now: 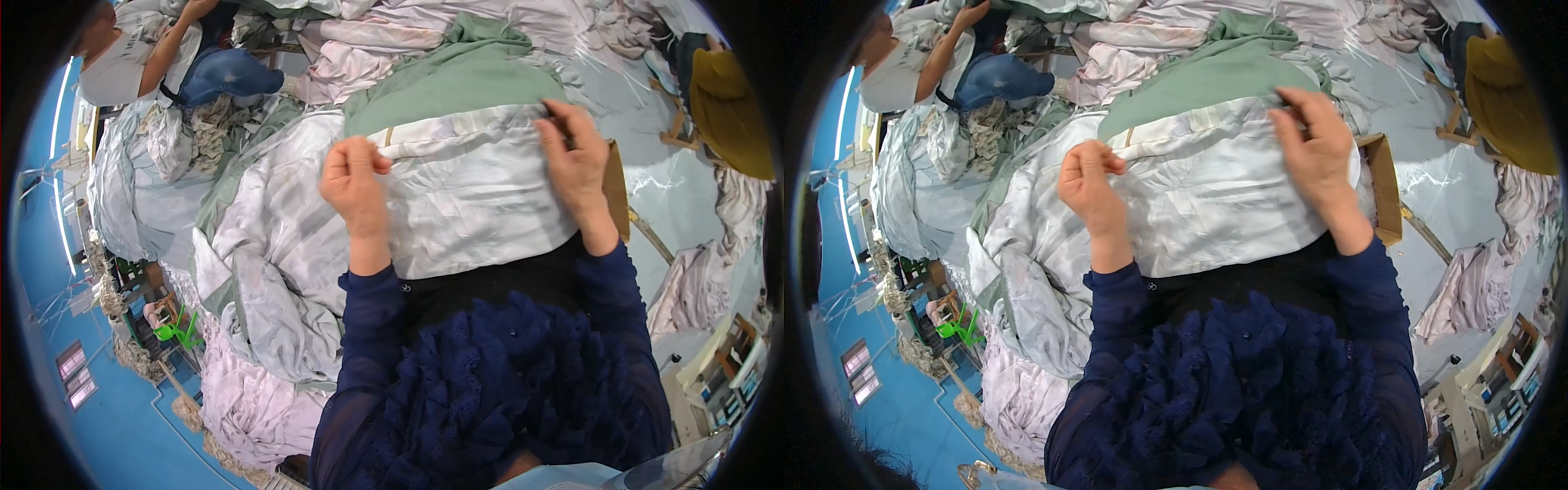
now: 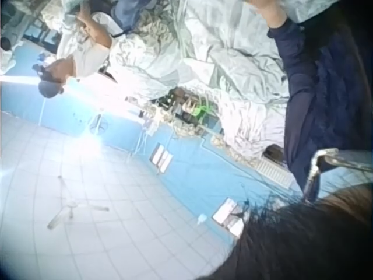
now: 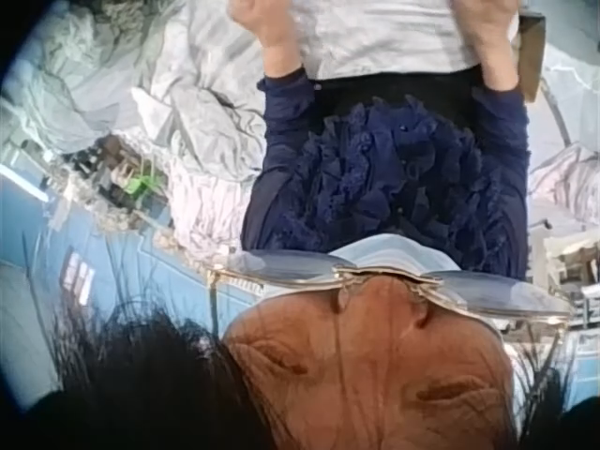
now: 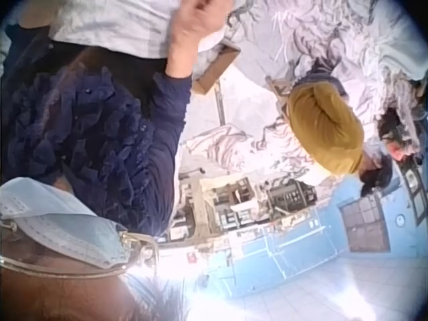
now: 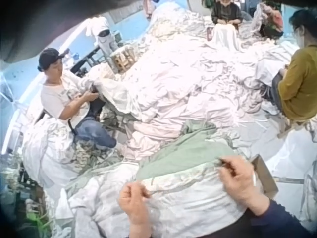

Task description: Trimming excess threads from fabric components using manual nippers.

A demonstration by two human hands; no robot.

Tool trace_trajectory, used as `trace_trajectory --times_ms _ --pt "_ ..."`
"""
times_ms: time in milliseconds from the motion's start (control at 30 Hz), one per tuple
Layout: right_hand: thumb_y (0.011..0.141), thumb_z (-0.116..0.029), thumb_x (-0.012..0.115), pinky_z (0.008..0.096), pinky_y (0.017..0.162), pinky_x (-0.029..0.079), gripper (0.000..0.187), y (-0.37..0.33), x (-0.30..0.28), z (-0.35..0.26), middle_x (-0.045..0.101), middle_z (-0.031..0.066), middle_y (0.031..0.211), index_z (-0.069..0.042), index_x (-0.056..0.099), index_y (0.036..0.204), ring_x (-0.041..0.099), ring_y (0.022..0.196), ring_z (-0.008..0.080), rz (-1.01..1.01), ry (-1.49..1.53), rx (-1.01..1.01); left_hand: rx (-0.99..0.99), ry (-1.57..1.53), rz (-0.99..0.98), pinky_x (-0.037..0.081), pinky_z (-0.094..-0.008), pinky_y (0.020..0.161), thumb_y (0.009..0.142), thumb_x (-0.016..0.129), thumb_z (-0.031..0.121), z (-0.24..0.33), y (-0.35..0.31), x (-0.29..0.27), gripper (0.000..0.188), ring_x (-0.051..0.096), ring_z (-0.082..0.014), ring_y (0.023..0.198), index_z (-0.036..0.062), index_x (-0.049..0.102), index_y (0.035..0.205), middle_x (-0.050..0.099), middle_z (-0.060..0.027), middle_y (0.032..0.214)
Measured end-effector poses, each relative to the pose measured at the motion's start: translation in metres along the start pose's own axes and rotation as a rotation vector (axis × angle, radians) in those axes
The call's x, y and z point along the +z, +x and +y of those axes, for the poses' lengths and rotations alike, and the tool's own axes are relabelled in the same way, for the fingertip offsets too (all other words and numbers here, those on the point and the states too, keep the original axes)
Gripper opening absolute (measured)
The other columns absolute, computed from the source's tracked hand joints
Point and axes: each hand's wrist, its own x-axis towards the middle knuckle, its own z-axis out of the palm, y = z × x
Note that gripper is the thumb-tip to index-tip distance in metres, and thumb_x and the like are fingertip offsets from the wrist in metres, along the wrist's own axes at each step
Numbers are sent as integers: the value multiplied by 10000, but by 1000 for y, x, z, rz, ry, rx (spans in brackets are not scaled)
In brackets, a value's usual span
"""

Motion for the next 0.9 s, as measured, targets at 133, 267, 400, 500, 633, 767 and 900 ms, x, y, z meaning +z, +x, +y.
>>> trace_trajectory --times_ms 133,267,400,500,633,767,900 --pt "936 -77 702 211 644 436 301 -4 -33 54 614 -37 895 -19 652 1227 517 768 25 149 164 283 209 308 -4 513 -291 728 893 698 64 -2 12 -7 97 626 -130 841 44 658 979 666 -37 946" --pt "976 -156 669 166 587 354 223 -12 -55 94 538 -95 794 -35 702 1160 430 685 -11 120 229 471 516 757 -361 480 -388 843 815 743 86 -3 21 3 226 596 -234 1044 73 675 1030 674 -55 1050" --pt "1011 -215 615 179 587 375 214 -24 -62 113 571 -82 765 -60 742 1087 464 670 4 78 317 556 622 974 -525 460 -408 830 792 771 120 -3 23 31 250 596 -274 990 78 677 1020 670 -73 1030" --pt "1009 -204 613 181 603 394 213 -22 -50 111 582 -74 776 -66 737 1113 484 676 14 18 420 552 527 987 -638 455 -390 772 784 786 129 -5 28 33 217 601 -284 931 68 684 966 667 -76 957" --pt "1004 -182 606 180 626 404 223 -11 -51 103 596 -68 813 -60 726 1148 509 711 21 -206 533 522 263 840 -690 429 -335 645 814 770 114 2 28 23 153 553 -233 709 24 658 869 600 -89 761" --pt "959 -144 647 194 606 383 175 -3 -52 108 598 -72 829 -52 728 1083 491 706 10 -271 478 483 44 735 -600 366 -264 552 865 750 112 6 31 11 175 425 -89 597 2 620 821 498 -6 641" --pt "913 -100 688 198 605 382 90 -4 -73 121 605 -75 834 -41 715 975 486 709 6 -353 450 516 61 597 -553 352 -238 545 872 756 117 21 32 2 194 399 -47 615 8 613 801 478 43 635"
